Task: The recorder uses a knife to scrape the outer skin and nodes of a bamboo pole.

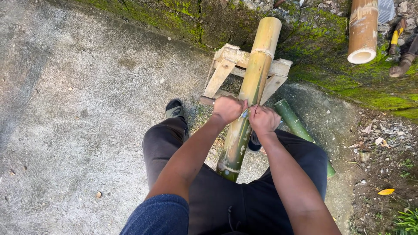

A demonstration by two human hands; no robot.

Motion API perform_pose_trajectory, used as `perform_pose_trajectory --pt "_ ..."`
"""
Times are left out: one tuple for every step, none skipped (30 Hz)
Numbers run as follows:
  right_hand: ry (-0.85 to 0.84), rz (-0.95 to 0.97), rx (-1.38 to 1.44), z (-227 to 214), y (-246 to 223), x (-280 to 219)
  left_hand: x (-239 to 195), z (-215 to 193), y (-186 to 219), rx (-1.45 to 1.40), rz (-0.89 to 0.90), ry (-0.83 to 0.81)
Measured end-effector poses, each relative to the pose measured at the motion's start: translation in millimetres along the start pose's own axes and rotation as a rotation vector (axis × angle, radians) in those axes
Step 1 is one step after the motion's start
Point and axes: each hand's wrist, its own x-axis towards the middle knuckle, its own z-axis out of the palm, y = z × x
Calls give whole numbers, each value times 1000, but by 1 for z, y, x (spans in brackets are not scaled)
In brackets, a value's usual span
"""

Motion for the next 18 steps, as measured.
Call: perform_pose_trajectory --pt "0 -2 0 -1 -1 -1 -2 -2 1 -1 -2 1" --pt "23 -21 -5 -2 -2 -3 -3 -4 1 3 -5 -50" --pt "47 -37 -10 -3 -3 -5 -5 -6 2 6 -5 -102" --pt "47 -36 -11 -4 -4 -7 -8 -2 2 6 -5 -102" --pt "50 -35 -13 -5 -6 -9 -11 1 1 13 6 -79" --pt "53 -33 -16 -5 -7 -11 -13 4 1 20 16 -56" --pt "54 -34 -17 -7 -8 -12 -15 0 2 19 16 -55" --pt "39 -23 -18 -8 -10 -13 -16 -5 4 8 6 -88" --pt "26 -13 -19 -10 -11 -14 -18 -9 5 -3 -4 -121" --pt "27 -15 -20 -9 -11 -16 -19 -11 5 -2 -4 -119" --pt "17 -10 -28 -8 -10 -19 -21 -13 6 -15 -8 -130" --pt "8 -6 -36 -7 -10 -22 -22 -16 7 -27 -12 -140" --pt "8 -7 -36 -8 -11 -23 -24 -14 7 -27 -12 -138" --pt "4 -7 -41 -8 -11 -23 -26 -12 6 -26 -4 -115" --pt "-1 -5 -46 -9 -12 -25 -29 -10 6 -25 5 -94" --pt "-1 -6 -46 -10 -13 -27 -31 -8 6 -25 4 -94" --pt "-7 -9 -45 -11 -13 -30 -33 -7 7 -26 10 -106" --pt "-12 -12 -45 -12 -14 -33 -36 -7 7 -27 15 -118"
